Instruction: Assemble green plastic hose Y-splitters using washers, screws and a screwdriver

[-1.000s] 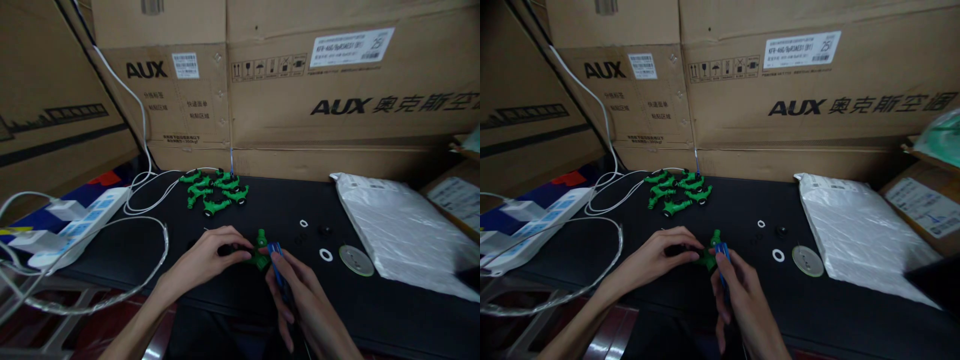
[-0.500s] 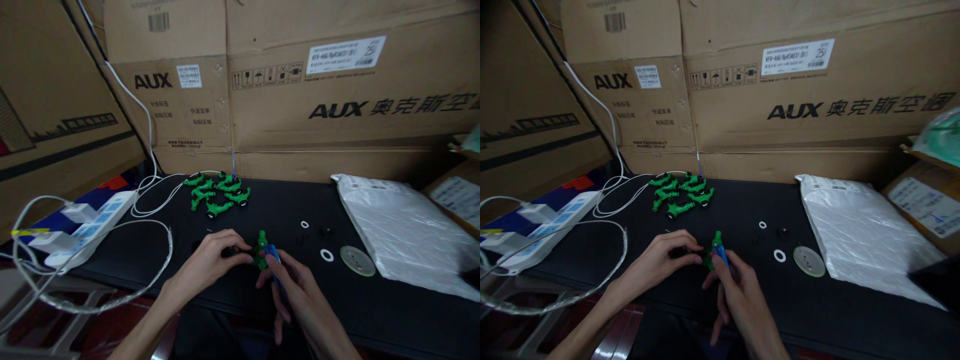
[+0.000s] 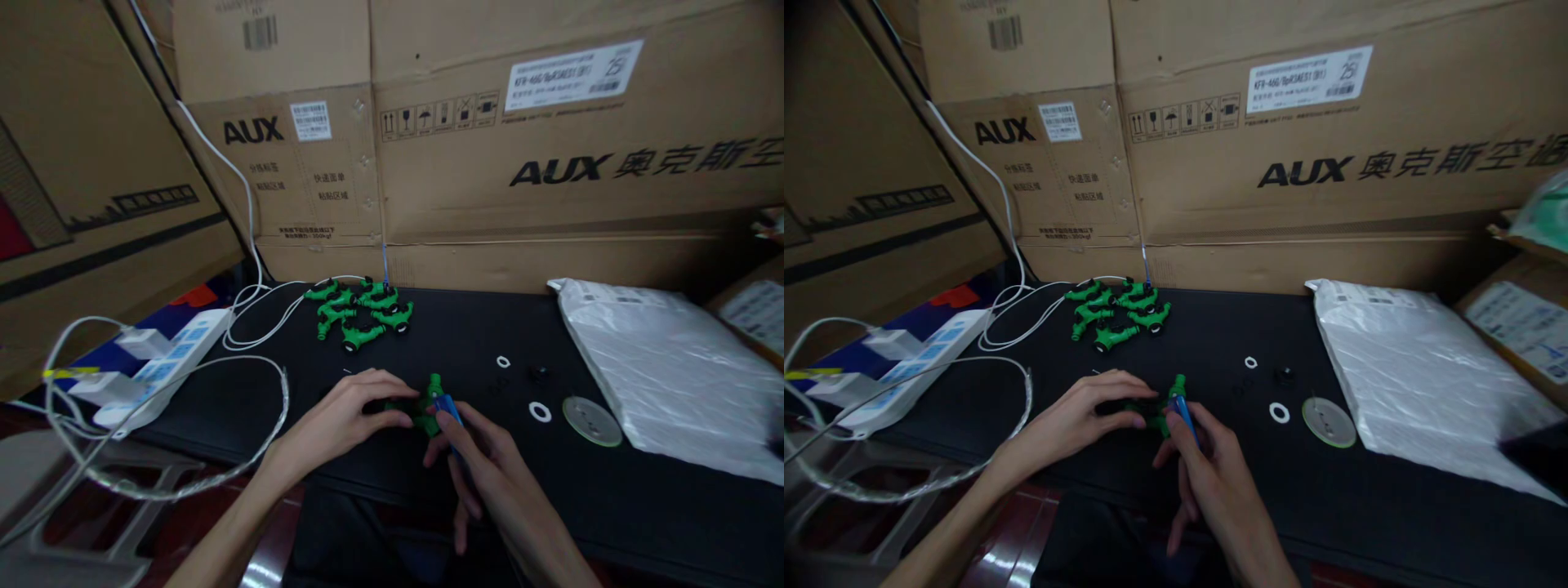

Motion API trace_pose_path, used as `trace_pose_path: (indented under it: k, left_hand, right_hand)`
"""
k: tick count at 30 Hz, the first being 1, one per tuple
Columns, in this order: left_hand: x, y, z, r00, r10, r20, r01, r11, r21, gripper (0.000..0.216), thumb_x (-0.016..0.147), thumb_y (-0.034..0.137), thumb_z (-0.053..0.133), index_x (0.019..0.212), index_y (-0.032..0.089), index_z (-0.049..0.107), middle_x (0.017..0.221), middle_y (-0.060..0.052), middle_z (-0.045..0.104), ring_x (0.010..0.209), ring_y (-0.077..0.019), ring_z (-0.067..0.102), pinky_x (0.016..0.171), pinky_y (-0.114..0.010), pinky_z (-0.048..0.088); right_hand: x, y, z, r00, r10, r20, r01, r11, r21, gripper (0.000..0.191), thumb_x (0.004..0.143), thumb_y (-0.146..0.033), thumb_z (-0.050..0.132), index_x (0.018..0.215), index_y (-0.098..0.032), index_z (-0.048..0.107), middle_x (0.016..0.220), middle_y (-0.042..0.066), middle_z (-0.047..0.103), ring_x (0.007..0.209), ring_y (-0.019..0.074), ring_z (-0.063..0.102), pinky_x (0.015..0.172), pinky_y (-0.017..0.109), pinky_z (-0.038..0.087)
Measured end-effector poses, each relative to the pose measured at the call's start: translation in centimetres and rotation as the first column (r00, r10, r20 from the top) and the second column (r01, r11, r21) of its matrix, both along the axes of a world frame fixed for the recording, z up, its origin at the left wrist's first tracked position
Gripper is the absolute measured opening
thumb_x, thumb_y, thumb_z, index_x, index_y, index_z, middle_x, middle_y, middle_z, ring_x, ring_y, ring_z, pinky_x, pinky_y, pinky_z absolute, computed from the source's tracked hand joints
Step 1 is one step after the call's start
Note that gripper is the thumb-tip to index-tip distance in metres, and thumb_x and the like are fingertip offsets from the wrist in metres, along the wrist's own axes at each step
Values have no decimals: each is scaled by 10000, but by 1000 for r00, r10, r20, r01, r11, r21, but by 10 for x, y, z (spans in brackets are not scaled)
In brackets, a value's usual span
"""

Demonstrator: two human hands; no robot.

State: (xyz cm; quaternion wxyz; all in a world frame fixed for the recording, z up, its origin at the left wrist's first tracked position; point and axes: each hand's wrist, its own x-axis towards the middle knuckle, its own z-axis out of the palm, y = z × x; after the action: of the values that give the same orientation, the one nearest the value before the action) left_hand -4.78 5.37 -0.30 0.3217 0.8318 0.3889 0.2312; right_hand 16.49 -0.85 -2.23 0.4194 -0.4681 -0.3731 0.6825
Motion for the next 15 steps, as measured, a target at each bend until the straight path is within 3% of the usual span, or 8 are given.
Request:
trace_pose_path:
  k: [3, 5, 6, 10, 15]
  left_hand:
    - [-26, 0, 4, 971, 240, 15, -241, 968, 64, 316, 1027, 394, 569, 1297, 279, 687, 1233, -28, 754, 1142, -212, 690, 1011, -329, 511]
    - [-45, 2, 9, 916, 402, -6, -398, 908, 130, 315, 1035, 427, 532, 1227, 252, 711, 1177, -41, 771, 1107, -233, 700, 999, -351, 515]
    - [-52, 3, 11, 902, 429, -45, -418, 895, 154, 305, 1028, 435, 537, 1172, 245, 728, 1149, -43, 775, 1082, -240, 705, 986, -355, 519]
    - [-62, 9, 13, 909, 363, -204, -332, 927, 173, 237, 995, 403, 587, 1023, 240, 757, 1056, -36, 776, 991, -237, 723, 905, -338, 540]
    - [-60, 21, -1, 919, 317, -234, -273, 941, 200, 203, 994, 325, 569, 1066, 227, 731, 1067, -50, 747, 1003, -225, 706, 926, -346, 528]
  right_hand:
    - [2, -1, -2, 1000, -3, -27, 3, 1000, -2, 494, 856, -584, 716, 1080, -158, 607, 773, -11, 667, 321, 6, 346, 268, 250, 538]
    - [4, -3, -2, 998, -13, -67, 13, 1000, -2, 501, 852, -588, 724, 1091, -163, 610, 775, -6, 665, 337, 9, 333, 260, 243, 526]
    - [5, -3, -2, 996, -24, -88, 24, 1000, -7, 510, 851, -592, 726, 1108, -167, 610, 771, -6, 661, 345, 11, 328, 255, 235, 517]
    - [9, -4, 0, 987, -55, -148, 50, 998, -38, 527, 856, -584, 730, 1169, -182, 596, 748, -11, 651, 357, 17, 310, 240, 216, 490]
    - [10, -4, 0, 985, -29, -170, 25, 999, -29, 503, 850, -571, 743, 1151, -195, 596, 751, -14, 651, 352, 16, 316, 241, 222, 496]
